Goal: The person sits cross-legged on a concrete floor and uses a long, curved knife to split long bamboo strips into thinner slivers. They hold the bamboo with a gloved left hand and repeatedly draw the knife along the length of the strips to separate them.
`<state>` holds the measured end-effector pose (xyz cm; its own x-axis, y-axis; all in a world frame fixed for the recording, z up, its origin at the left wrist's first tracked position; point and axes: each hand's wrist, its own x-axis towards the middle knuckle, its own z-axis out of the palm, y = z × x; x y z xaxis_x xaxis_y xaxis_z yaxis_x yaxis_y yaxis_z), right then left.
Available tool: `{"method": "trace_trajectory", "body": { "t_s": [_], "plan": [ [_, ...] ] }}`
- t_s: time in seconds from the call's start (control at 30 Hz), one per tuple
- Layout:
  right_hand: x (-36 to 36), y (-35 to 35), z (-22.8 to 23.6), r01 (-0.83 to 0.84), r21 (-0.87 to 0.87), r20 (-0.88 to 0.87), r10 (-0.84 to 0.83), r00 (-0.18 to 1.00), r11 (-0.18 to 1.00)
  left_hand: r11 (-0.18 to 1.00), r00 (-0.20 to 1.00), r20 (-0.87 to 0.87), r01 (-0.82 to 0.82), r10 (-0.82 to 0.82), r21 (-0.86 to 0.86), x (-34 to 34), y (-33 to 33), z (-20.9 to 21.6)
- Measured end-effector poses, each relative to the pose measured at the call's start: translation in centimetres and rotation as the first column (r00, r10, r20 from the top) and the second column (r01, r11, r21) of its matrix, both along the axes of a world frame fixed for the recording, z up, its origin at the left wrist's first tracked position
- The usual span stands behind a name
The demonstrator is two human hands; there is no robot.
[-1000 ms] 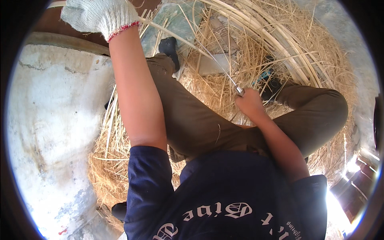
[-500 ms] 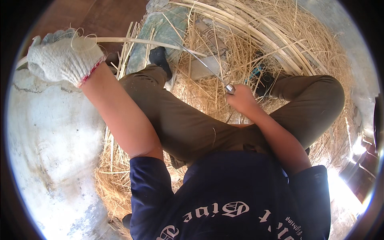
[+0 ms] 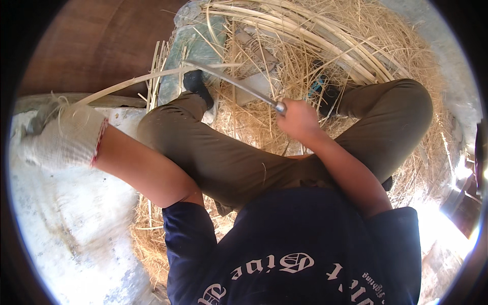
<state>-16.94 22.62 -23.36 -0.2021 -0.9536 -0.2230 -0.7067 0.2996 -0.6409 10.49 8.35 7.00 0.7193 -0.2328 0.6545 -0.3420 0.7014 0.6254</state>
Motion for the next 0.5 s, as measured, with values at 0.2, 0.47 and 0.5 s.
{"method": "trace_trajectory", "body": {
  "t_s": [0.2, 0.47, 0.5],
  "plan": [
    [-2.4, -0.7, -1.5, 0.286, 0.142, 0.048, -0.295, 0.954, 0.948, 0.982, 0.978, -0.154, 0.123, -0.144, -0.141, 0.5, 4.5, 2.5],
    [-1.2, -0.7, 0.4, 0.108, -0.014, -0.012, -0.108, 0.994, 0.994, 0.904, 0.917, -0.268, 0.176, -0.294, -0.389, 5.7, 6.3, 4.2],
    [-1.5, -0.6, -0.1, 0.137, 0.007, 0.009, -0.137, 0.991, 0.991, 0.893, 0.939, -0.180, 0.203, -0.294, -0.402, 6.1, 7.0, 3.4]
  ]
}}
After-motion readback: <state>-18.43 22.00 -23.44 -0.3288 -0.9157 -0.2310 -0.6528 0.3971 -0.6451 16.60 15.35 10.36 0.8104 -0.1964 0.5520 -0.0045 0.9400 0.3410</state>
